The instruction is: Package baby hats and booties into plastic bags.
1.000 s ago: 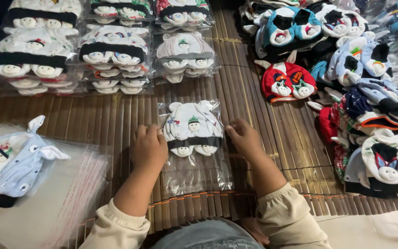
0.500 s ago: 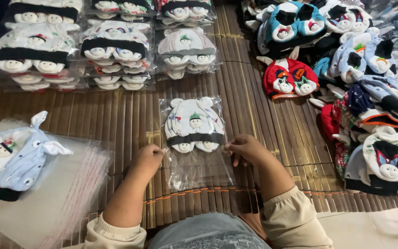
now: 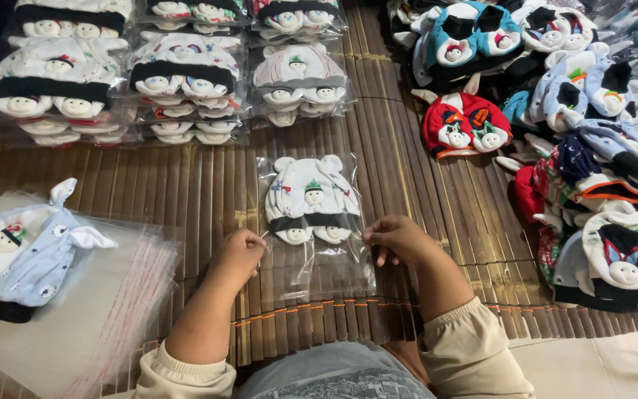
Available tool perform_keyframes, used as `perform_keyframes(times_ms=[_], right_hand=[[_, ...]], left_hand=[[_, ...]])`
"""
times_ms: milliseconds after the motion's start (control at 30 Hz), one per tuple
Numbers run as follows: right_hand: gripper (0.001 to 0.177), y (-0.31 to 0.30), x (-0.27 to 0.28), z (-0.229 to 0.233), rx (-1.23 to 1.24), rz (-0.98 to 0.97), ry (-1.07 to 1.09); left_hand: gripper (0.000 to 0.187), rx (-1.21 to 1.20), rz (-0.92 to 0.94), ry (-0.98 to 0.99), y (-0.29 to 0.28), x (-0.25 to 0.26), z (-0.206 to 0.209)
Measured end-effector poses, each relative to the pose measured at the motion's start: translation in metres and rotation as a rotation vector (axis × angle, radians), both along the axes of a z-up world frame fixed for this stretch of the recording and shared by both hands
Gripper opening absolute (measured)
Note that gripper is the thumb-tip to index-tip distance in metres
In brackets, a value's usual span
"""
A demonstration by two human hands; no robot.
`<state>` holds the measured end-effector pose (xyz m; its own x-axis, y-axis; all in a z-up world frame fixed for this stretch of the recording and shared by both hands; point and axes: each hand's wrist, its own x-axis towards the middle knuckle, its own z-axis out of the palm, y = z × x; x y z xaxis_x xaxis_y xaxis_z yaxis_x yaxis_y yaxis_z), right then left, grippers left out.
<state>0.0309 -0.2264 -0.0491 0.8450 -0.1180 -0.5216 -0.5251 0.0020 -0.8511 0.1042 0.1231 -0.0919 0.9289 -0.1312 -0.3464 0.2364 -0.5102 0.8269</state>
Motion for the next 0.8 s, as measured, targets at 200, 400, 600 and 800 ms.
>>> perform_keyframes(times_ms=[200,400,600,800], right_hand=[[0.025,-0.001,0.0,-0.002,-0.01,0.018,0.024],[0.021,-0.006,-0.001,-0.013,0.065,-0.029,-0.006],[0.019,0.004,-0.004,0.009,0.199,-0.076,-0.001],[0.019,-0.006,-0.001,-0.015,0.277,-0.111,-0.015]], left_hand=[[0.024,-0.042,0.004,0.017,0.001,0.003,-0.005],[0.024,-0.194,0.071,0.079,-0.002,-0.005,0.024],[0.02,-0.451,0.122,0.208,0.004,-0.009,0.032],[0.021,-0.523,0.138,0.191,-0.002,-0.012,0.029]])
